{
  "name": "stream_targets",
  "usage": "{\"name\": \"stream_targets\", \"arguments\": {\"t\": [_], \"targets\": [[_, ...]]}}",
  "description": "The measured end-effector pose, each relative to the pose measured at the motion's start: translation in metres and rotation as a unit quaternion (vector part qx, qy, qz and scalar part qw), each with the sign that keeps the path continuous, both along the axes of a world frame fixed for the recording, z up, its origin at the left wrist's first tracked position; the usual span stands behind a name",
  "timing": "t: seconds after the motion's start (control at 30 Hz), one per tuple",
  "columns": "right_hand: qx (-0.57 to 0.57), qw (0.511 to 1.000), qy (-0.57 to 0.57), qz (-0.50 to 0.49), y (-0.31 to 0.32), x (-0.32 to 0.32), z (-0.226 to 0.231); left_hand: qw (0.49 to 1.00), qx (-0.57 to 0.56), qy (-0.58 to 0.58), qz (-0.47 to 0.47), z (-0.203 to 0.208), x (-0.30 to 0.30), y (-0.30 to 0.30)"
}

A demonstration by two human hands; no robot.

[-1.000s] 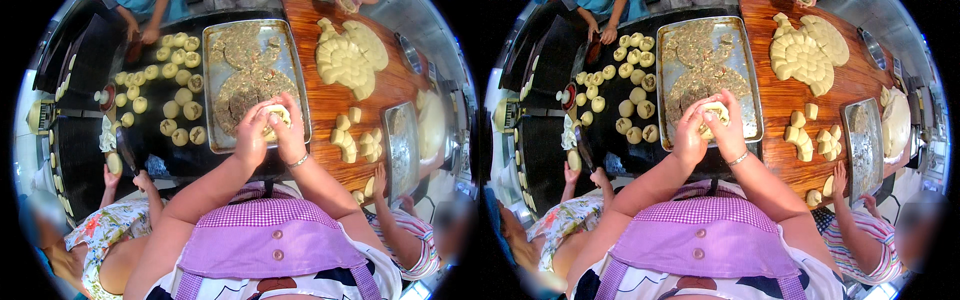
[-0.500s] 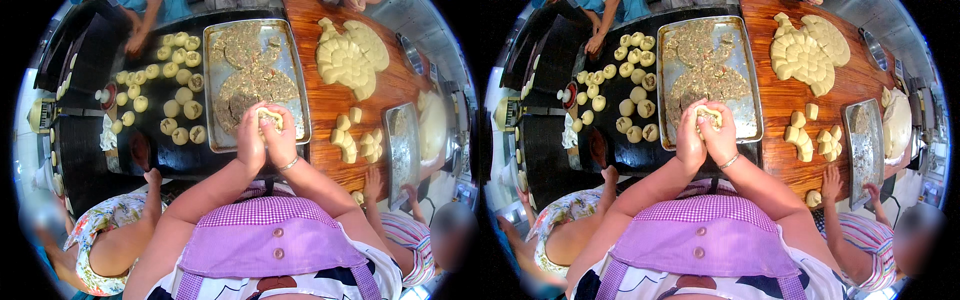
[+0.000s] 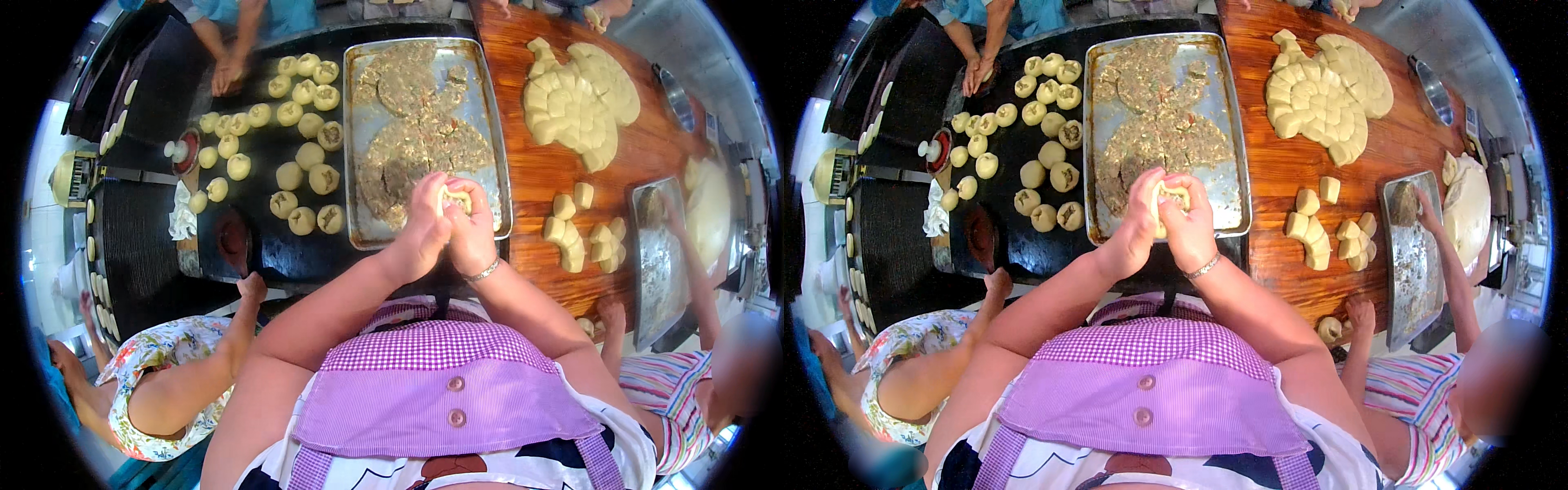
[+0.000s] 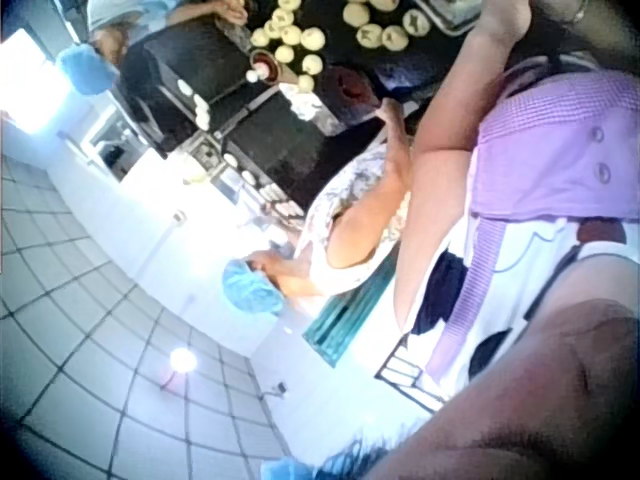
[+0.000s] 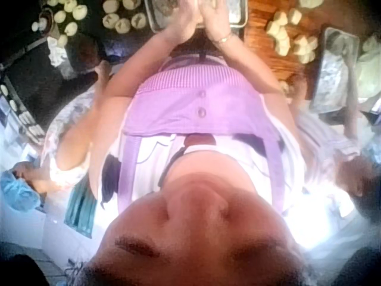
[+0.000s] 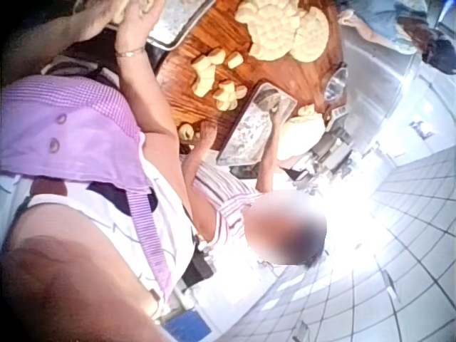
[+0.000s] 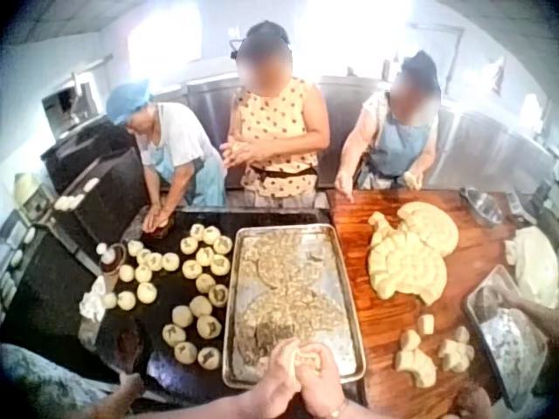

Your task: The person prepares bread rolls by hand by taking pieces of dough, adding a savory filling, and then pinching the dough together to seal it into a ball.

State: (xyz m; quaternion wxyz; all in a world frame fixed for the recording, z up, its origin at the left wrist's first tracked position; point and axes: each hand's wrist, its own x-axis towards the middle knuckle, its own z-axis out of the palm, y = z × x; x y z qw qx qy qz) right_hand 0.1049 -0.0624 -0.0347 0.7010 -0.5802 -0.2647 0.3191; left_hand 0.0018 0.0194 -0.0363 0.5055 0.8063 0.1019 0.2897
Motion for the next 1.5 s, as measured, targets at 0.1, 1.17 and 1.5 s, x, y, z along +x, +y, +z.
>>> {"name": "stream_targets", "arguments": {"t": [0.1, 1.17, 1.5], "targets": [[0.010, 0.993, 0.104, 0.057, -0.003, 0.000, 0.010, 0.990, 0.015, 0.120, -0.078, 0.038, -0.013, 0.016], [0.006, 0.909, 0.367, 0.199, -0.017, 0.020, 0.056, 0.991, 0.046, 0.122, -0.031, 0.079, -0.003, 0.006], [0.034, 0.828, 0.472, 0.301, -0.028, 0.027, 0.073, 0.987, 0.107, 0.083, -0.089, 0.098, -0.003, 0.020]]}}
